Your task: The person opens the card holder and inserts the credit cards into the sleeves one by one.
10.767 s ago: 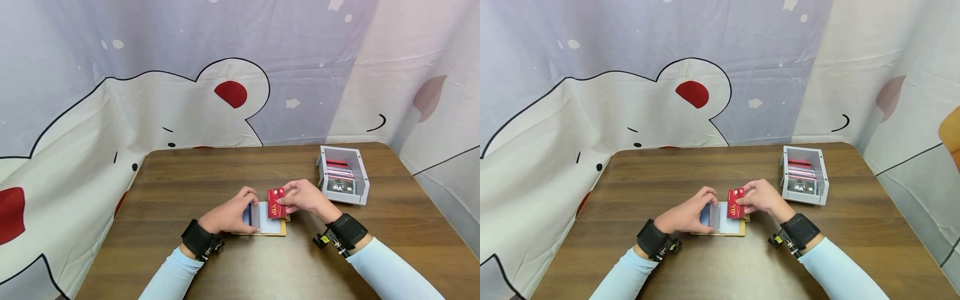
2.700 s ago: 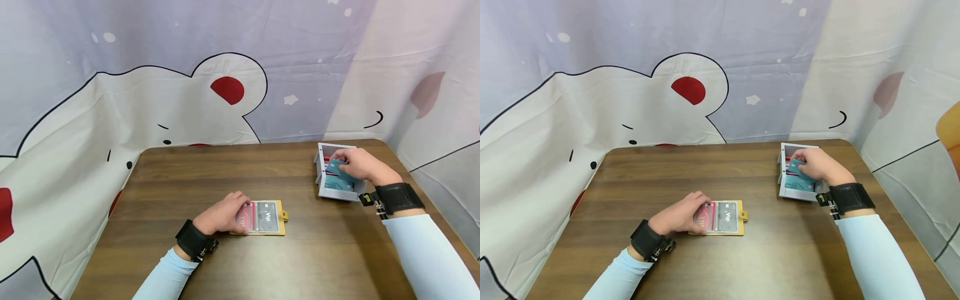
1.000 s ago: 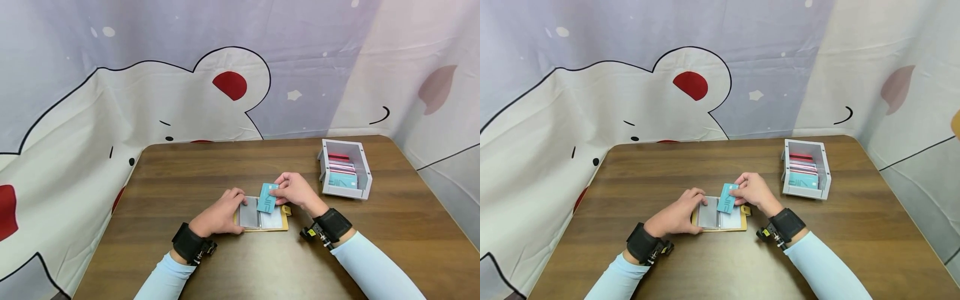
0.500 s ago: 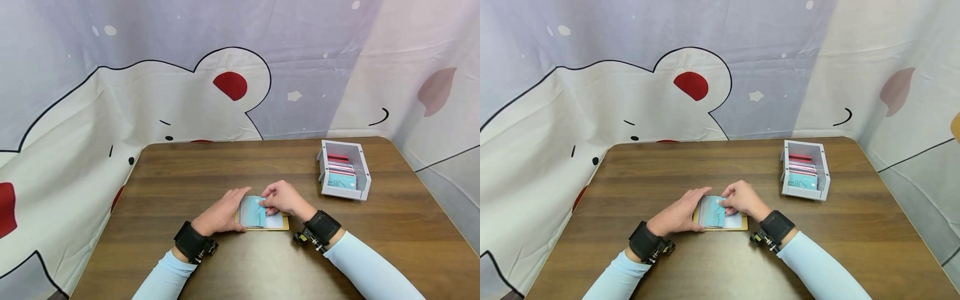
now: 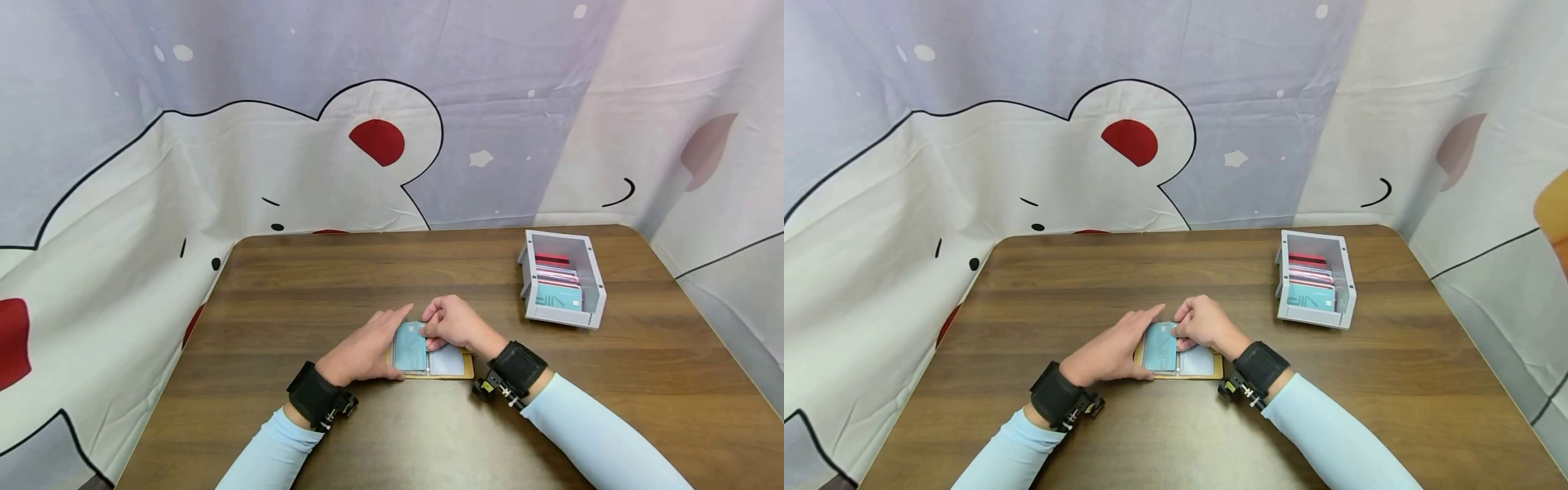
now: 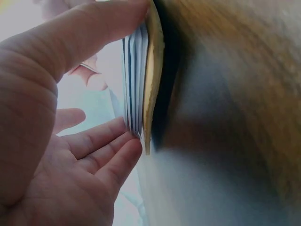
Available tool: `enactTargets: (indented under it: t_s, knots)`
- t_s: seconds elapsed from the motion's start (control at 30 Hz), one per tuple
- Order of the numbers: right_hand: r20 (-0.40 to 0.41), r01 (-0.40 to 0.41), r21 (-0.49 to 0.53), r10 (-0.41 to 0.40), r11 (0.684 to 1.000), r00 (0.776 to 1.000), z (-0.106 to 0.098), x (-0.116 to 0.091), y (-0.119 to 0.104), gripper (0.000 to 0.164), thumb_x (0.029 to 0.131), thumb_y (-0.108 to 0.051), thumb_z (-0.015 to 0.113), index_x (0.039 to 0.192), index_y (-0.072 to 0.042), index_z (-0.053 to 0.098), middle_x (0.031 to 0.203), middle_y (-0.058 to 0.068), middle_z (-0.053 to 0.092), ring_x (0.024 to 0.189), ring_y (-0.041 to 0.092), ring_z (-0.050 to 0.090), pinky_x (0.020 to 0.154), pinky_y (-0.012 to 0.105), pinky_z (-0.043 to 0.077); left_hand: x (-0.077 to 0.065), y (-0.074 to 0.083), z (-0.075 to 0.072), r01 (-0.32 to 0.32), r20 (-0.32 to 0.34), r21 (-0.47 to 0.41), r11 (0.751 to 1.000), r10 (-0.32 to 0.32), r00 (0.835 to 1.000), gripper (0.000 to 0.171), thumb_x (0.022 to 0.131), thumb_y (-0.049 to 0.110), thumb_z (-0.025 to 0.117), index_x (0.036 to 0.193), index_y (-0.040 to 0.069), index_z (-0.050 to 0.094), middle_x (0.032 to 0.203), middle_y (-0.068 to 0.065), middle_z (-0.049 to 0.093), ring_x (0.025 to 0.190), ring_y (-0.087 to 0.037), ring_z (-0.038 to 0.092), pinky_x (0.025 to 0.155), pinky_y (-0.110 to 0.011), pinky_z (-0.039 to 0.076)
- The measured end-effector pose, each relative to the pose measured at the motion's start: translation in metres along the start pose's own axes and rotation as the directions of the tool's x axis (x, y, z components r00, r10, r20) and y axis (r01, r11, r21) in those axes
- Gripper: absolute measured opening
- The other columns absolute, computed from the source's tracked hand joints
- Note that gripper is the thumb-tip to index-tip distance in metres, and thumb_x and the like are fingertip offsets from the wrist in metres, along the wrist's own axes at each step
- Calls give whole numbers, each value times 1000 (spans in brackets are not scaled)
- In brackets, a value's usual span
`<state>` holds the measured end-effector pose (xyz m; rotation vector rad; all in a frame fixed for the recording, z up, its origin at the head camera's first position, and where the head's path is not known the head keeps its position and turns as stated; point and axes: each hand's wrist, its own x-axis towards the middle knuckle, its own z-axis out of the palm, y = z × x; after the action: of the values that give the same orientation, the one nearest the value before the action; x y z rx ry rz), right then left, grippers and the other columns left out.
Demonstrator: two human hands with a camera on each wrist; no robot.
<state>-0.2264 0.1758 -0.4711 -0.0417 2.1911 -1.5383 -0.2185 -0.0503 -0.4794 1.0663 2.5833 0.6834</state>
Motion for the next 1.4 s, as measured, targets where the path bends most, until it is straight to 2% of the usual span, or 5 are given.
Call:
enactTargets:
  t_s: [0.23, 0.43, 0.53, 1.0, 1.4]
  knots:
    - [-69, 62, -182, -76, 981, 995, 0, -2, 1, 19, 87, -3, 77, 95, 0, 60, 74, 8, 67, 59, 11, 66, 58, 29, 58, -1, 2, 0, -28, -25, 20, 999, 28, 999, 118, 72, 38, 94, 162, 11, 23, 145, -9, 51, 129, -23, 46, 108, -39, 46]
    - [-175, 62, -709, -260, 702, 950, -6, -29, 2, 34, 76, -29, 89, 94, -11, 66, 94, 6, 60, 86, 20, 55, 77, 37, 49, -9, -5, -1, -23, -10, 70, 997, 24, 1000, 127, 66, 44, 97, 163, 14, 21, 152, -9, 47, 141, -28, 42, 113, -42, 43]
    - [-211, -5, -760, -240, 650, 947, -21, -46, 4, 32, 73, -30, 88, 90, -13, 67, 91, 5, 60, 84, 23, 55, 75, 39, 48, -11, -9, -2, -1, -5, 64, 998, 1, 1000, 127, 66, 44, 97, 164, 15, 20, 153, -9, 47, 144, -28, 41, 114, -42, 43]
    - [-185, -104, -591, -9, 800, 983, -63, -64, 27, 10, 84, -11, 79, 82, -10, 69, 64, -1, 66, 55, 11, 61, 55, 29, 48, -15, -13, -13, 3, 10, 34, 999, -3, 1000, 122, 70, 40, 95, 163, 16, 20, 154, -8, 45, 141, -28, 41, 116, -47, 39]
    - [-136, -6, -462, -64, 887, 989, -62, -63, 35, 18, 87, -11, 78, 91, -5, 62, 59, 2, 65, 48, 15, 62, 49, 32, 51, 34, 50, -23, -172, -51, 87, 981, 177, 983, 127, 71, 53, 91, 163, 10, 14, 151, -11, 48, 134, -25, 49, 117, -41, 40]
